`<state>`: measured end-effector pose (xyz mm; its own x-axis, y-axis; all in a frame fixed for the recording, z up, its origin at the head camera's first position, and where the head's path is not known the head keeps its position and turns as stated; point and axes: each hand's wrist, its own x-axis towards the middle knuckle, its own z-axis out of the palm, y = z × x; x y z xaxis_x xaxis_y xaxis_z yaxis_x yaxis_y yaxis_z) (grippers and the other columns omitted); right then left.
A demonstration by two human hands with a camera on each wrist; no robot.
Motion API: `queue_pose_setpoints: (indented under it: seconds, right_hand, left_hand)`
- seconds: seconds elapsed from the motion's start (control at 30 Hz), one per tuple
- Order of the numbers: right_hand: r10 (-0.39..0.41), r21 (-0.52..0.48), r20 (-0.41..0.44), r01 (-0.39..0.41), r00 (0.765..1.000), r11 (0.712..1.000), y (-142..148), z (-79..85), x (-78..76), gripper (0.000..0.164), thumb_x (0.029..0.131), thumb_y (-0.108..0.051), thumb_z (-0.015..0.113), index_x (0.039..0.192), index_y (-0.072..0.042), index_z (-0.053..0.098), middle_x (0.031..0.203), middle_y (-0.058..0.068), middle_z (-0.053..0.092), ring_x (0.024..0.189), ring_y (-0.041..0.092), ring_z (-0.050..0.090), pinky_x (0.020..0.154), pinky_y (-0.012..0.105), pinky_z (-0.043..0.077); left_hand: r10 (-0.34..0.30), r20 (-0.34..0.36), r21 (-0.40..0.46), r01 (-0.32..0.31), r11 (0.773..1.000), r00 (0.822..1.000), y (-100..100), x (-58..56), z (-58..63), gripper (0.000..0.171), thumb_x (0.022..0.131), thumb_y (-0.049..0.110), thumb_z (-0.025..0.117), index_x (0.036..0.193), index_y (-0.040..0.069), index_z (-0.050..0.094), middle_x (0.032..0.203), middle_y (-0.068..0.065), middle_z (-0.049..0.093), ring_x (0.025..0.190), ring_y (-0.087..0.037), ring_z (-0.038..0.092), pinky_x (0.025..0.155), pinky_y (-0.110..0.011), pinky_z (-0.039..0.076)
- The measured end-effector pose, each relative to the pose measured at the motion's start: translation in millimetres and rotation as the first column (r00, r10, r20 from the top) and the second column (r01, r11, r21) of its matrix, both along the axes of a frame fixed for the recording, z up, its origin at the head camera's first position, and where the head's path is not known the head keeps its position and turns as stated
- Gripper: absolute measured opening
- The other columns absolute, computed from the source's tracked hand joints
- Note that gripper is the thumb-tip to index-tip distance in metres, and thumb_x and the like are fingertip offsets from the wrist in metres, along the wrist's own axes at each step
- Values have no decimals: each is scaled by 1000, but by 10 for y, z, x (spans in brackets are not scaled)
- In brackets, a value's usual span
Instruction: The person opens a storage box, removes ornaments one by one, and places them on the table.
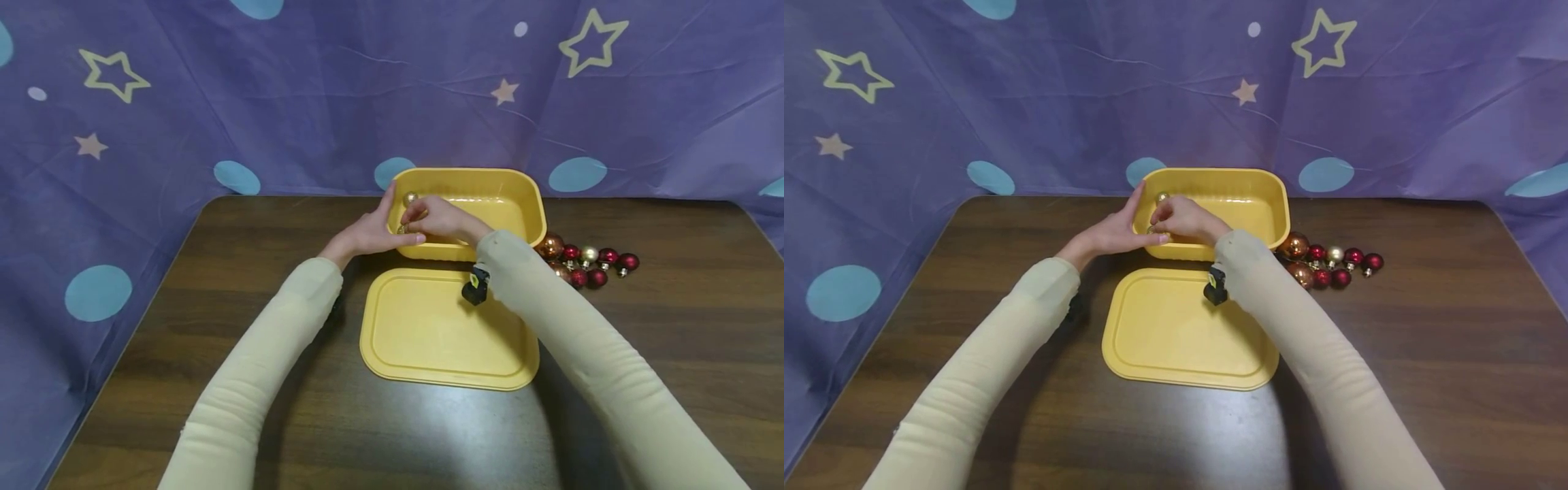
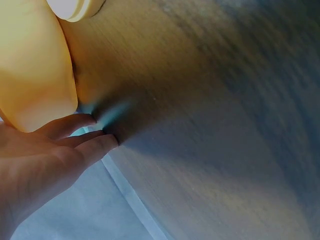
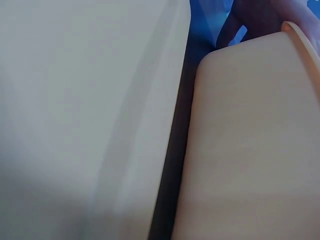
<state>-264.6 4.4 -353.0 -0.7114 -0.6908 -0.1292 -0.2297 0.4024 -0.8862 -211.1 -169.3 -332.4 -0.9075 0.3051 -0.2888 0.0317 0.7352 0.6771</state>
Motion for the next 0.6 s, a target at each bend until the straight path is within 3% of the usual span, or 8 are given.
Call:
queue_pose_setpoints:
  seconds: [0.27, 0.47, 0.6]
  right_hand:
    - [31, -24, 19, -31, 999, 999, 59, 10, 26, 23, 83, 9, 60, 106, 11, 61, 98, 17, 65, 90, 22, 59, 83, 28, 48]
    - [7, -92, 45, -3, 999, 996, 114, -9, 16, 22, 85, 9, 57, 107, 13, 59, 95, 17, 66, 82, 17, 60, 74, 24, 50]
    - [-12, -99, 62, 18, 998, 995, 146, -5, -1, 25, 87, 7, 57, 111, 13, 58, 96, 18, 65, 77, 14, 59, 71, 24, 50]
  left_hand:
    - [11, 0, -23, -11, 1000, 1000, 12, -10, -10, 116, 83, 55, 69, 151, 31, -23, 156, -22, 19, 131, -41, 39, 107, -46, 31]
    - [18, -7, -21, -18, 1000, 1000, 11, -8, -16, 115, 83, 56, 68, 151, 33, -22, 157, -18, 17, 137, -45, 24, 110, -54, 20]
    - [19, -23, -18, -19, 1000, 1000, 19, -9, -19, 116, 82, 55, 70, 152, 32, -20, 155, -21, 23, 133, -44, 33, 108, -52, 27]
